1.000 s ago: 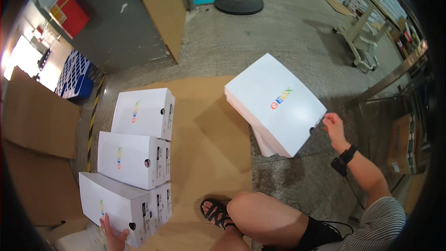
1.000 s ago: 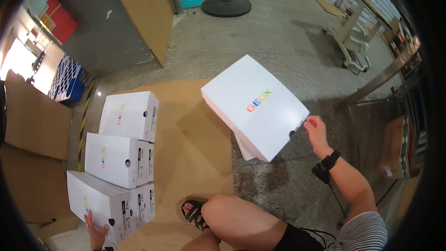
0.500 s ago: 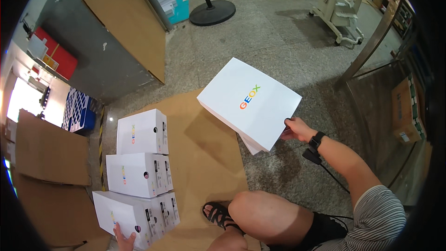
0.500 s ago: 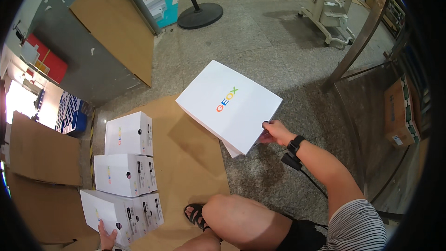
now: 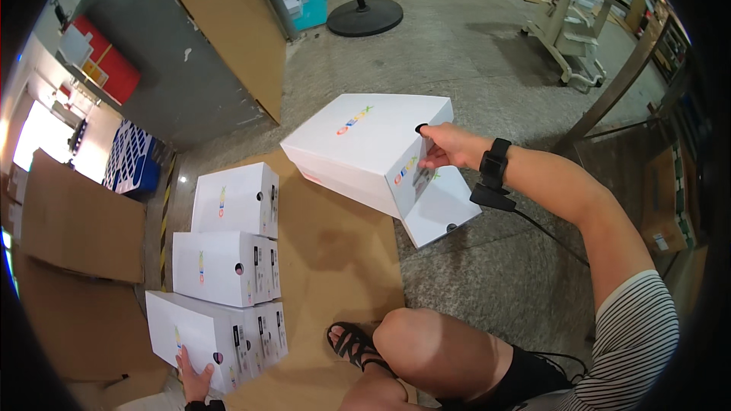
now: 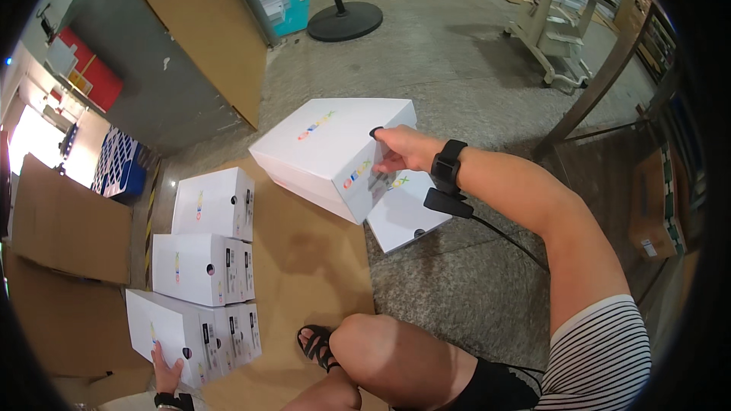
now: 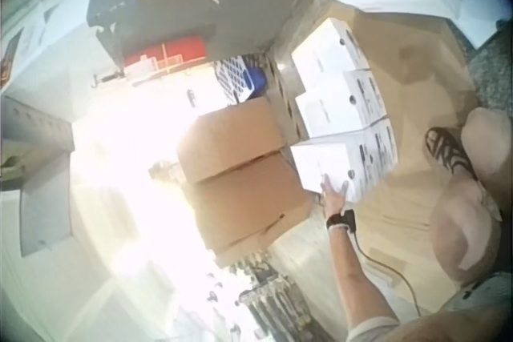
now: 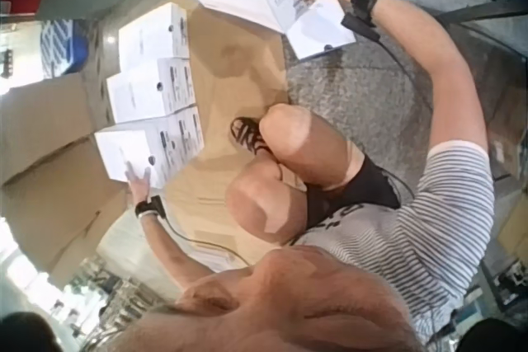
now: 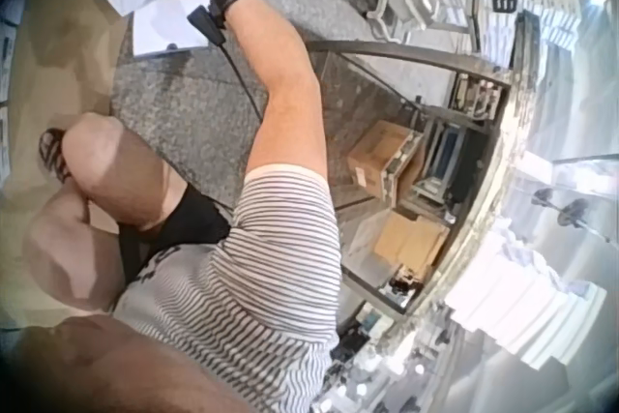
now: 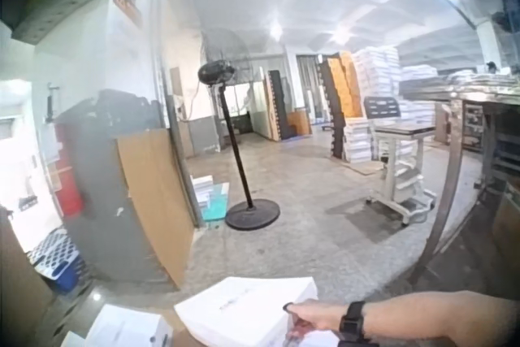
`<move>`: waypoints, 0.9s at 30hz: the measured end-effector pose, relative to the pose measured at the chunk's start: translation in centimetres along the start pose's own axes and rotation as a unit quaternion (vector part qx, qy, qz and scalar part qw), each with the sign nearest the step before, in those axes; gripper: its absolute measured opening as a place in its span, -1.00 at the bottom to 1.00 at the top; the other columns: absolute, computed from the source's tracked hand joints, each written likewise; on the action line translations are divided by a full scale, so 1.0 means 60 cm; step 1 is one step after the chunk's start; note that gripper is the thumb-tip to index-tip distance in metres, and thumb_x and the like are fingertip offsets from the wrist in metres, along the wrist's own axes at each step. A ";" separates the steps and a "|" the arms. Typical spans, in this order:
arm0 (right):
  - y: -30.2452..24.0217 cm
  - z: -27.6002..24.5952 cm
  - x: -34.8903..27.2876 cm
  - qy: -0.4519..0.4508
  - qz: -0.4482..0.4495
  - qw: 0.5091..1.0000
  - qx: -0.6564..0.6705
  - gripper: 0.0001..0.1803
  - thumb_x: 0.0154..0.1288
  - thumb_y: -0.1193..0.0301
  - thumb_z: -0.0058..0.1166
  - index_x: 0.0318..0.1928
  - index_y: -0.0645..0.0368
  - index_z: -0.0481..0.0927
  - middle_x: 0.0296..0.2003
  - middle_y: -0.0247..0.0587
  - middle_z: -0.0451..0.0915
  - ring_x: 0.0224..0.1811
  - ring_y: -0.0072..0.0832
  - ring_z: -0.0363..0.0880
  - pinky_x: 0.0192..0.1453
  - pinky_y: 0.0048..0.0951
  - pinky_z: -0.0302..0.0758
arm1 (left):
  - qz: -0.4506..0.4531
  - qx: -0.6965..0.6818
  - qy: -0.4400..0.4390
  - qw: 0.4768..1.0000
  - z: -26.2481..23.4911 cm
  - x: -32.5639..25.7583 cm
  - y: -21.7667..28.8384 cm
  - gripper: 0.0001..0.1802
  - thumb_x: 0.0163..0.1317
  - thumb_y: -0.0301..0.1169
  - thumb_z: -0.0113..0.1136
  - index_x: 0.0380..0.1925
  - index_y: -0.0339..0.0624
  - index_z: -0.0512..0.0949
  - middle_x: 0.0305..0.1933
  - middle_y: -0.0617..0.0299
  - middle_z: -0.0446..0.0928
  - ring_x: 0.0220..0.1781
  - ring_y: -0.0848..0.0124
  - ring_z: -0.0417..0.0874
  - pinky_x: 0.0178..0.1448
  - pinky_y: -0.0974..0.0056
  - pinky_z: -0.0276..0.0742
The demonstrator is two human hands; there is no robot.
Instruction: Organize and stack shoeboxes on a cardboard surface on the floor.
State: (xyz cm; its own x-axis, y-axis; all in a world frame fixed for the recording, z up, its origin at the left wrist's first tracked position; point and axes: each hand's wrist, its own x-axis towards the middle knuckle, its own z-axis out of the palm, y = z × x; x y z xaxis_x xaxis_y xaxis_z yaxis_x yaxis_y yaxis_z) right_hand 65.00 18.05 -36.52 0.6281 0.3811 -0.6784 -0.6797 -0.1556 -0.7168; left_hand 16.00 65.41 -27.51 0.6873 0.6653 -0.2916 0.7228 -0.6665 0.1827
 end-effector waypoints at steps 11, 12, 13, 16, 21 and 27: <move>-0.044 0.098 0.029 -0.087 -0.031 0.993 0.078 -0.52 0.25 0.17 -0.21 -0.10 0.42 0.29 -0.38 0.03 0.48 -0.46 -0.44 0.57 -0.50 -0.66 0.56 | -0.019 -0.065 0.026 0.997 0.009 -0.011 -0.030 0.01 -0.19 -0.21 0.35 0.22 -0.25 -0.02 0.26 -0.23 -0.01 0.37 0.06 -0.21 0.31 0.18 -0.08; -0.045 0.109 0.032 -0.093 -0.030 0.992 0.077 -0.52 0.25 0.17 -0.21 -0.10 0.42 0.29 -0.38 0.03 0.48 -0.46 -0.44 0.57 -0.50 -0.66 0.56 | -0.024 -0.064 0.029 0.997 0.008 -0.017 -0.034 0.01 -0.19 -0.21 0.35 0.22 -0.25 -0.02 0.26 -0.23 -0.01 0.37 0.06 -0.21 0.31 0.18 -0.08; -0.045 0.123 0.034 -0.088 -0.036 0.992 0.080 -0.52 0.25 0.17 -0.21 -0.10 0.42 0.29 -0.39 0.03 0.48 -0.46 -0.43 0.57 -0.49 -0.65 0.57 | -0.015 -0.070 0.032 0.997 0.008 -0.022 -0.038 0.01 -0.20 -0.22 0.35 0.22 -0.26 -0.01 0.26 -0.22 -0.01 0.37 0.05 -0.20 0.31 0.18 -0.08; -0.040 0.166 0.039 -0.091 -0.058 0.991 0.084 -0.53 0.25 0.18 -0.20 -0.10 0.41 0.29 -0.41 0.02 0.49 -0.46 -0.41 0.57 -0.48 -0.62 0.57 | -0.014 -0.039 0.037 0.998 -0.007 -0.028 -0.056 0.00 -0.21 -0.24 0.36 0.21 -0.28 0.00 0.27 -0.21 0.00 0.36 0.04 -0.17 0.32 0.17 -0.08; -0.040 0.195 0.044 -0.066 -0.152 0.985 0.056 -0.56 0.19 0.27 -0.13 -0.16 0.50 0.32 -0.38 0.06 0.50 -0.47 -0.36 0.57 -0.46 -0.53 0.56 | -0.023 -0.010 0.031 0.999 0.005 -0.011 -0.011 -0.02 -0.21 -0.21 0.34 0.20 -0.28 0.03 0.26 -0.24 0.00 0.34 -0.04 -0.12 0.33 0.13 -0.10; -0.069 0.361 0.122 -0.118 -0.226 0.964 0.078 -0.60 0.18 0.29 -0.11 -0.22 0.51 0.35 -0.45 0.00 0.49 -0.52 -0.37 0.56 -0.46 -0.47 0.54 | -0.018 -0.013 0.048 0.999 0.010 0.002 -0.051 0.05 -0.25 -0.01 0.34 0.19 -0.27 0.05 0.22 -0.38 -0.02 0.32 -0.12 -0.08 0.32 0.05 -0.09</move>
State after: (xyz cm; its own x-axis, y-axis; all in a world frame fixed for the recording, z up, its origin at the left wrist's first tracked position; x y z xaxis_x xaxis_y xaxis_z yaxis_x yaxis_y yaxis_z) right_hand 64.23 41.22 -35.05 0.7819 0.5780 -0.2334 -0.4167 0.2062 -0.8853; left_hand 13.83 67.31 -28.67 0.6631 0.7190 -0.2082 0.7485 -0.6328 0.1982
